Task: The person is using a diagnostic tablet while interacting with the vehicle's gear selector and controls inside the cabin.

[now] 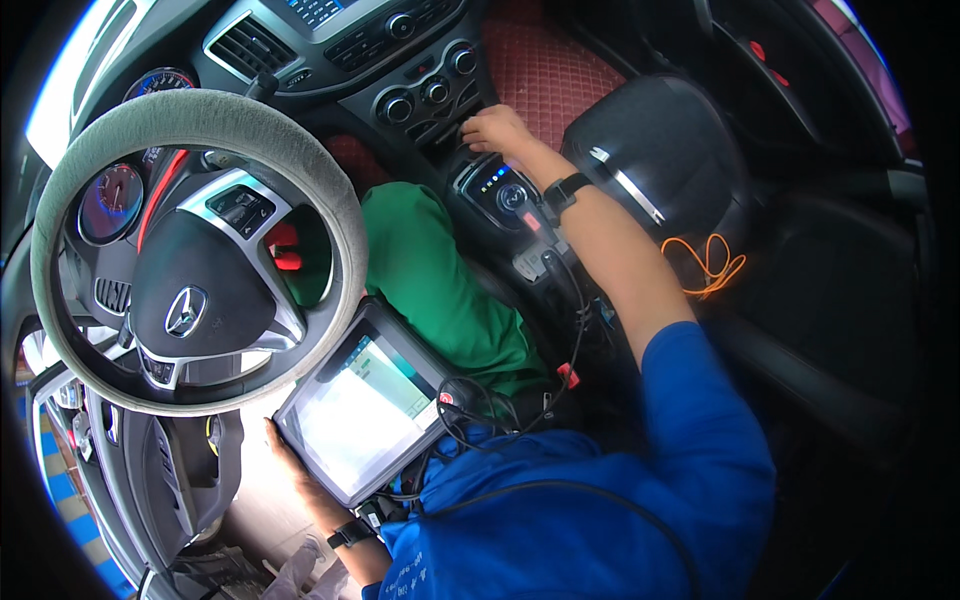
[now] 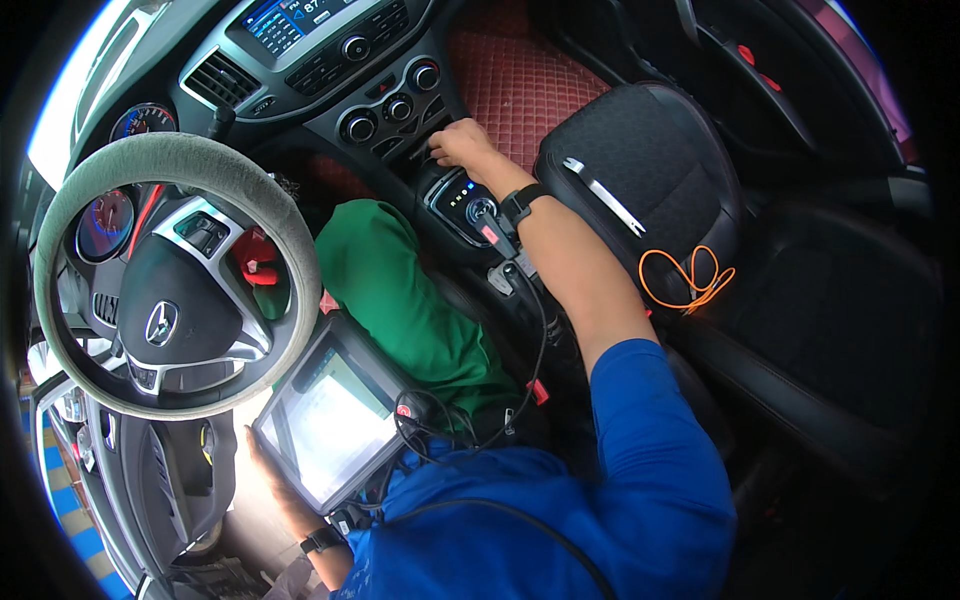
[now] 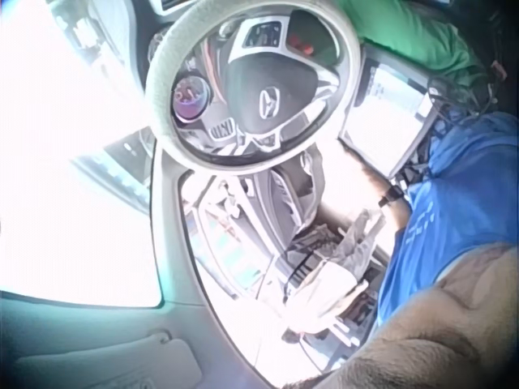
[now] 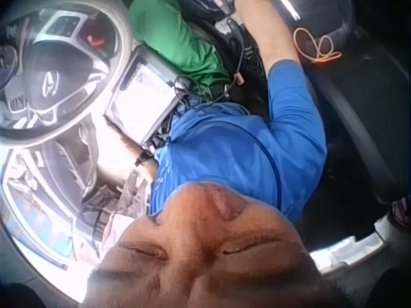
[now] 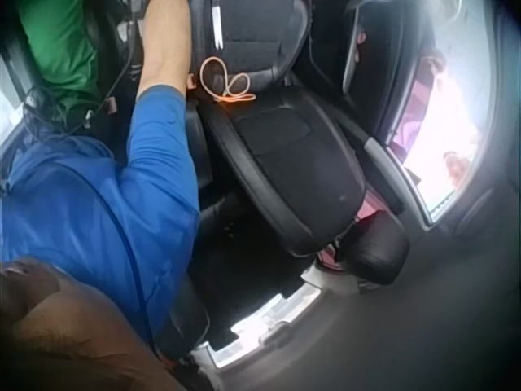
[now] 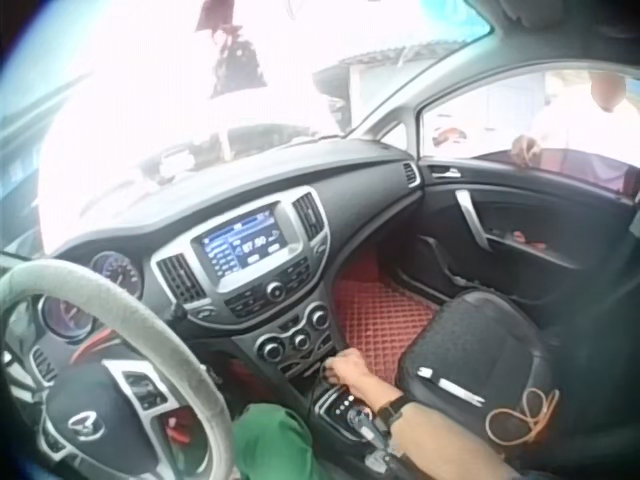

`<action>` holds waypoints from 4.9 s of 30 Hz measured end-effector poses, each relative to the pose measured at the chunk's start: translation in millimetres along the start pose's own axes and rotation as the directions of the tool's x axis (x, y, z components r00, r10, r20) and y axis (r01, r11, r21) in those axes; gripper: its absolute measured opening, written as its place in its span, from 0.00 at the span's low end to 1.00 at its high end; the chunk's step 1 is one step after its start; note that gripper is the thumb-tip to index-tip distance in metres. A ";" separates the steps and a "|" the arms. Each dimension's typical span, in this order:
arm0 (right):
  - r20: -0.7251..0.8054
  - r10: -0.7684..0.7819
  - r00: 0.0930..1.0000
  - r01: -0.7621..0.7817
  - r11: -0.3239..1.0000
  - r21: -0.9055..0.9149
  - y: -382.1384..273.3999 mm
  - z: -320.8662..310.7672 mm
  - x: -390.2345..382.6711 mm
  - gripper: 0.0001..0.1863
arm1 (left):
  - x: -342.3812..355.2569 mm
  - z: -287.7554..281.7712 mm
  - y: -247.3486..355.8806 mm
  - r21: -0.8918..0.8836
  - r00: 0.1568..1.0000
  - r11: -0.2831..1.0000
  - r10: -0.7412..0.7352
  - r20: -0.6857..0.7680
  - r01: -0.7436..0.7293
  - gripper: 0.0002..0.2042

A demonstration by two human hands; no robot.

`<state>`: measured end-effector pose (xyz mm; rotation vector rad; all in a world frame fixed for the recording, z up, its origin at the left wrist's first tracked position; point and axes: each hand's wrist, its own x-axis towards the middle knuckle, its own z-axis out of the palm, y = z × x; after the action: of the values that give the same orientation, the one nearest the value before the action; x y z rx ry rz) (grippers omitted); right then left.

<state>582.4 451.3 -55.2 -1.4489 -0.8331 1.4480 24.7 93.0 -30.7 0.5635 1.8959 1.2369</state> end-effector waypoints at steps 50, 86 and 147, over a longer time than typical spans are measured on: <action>0.198 -0.271 0.942 0.243 0.144 -0.959 45.6 -16.5 -89.4 0.36 | -4.4 8.6 6.5 -0.057 0.998 0.998 -0.014 -0.053 0.011 0.31; 0.169 -0.222 0.960 0.213 0.193 -0.958 53.3 -11.0 -119.2 0.48 | 9.5 -8.9 -10.2 0.003 0.992 1.000 0.017 -0.125 -0.016 0.33; 0.151 -0.173 0.973 0.182 0.177 -0.967 52.5 -10.8 -106.5 0.67 | -28.3 18.0 24.7 -0.330 0.959 0.902 -0.241 0.150 0.278 0.29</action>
<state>576.8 332.5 -63.5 -2.1171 -2.1338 0.5715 54.7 93.3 -1.7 0.1746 1.5543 1.2964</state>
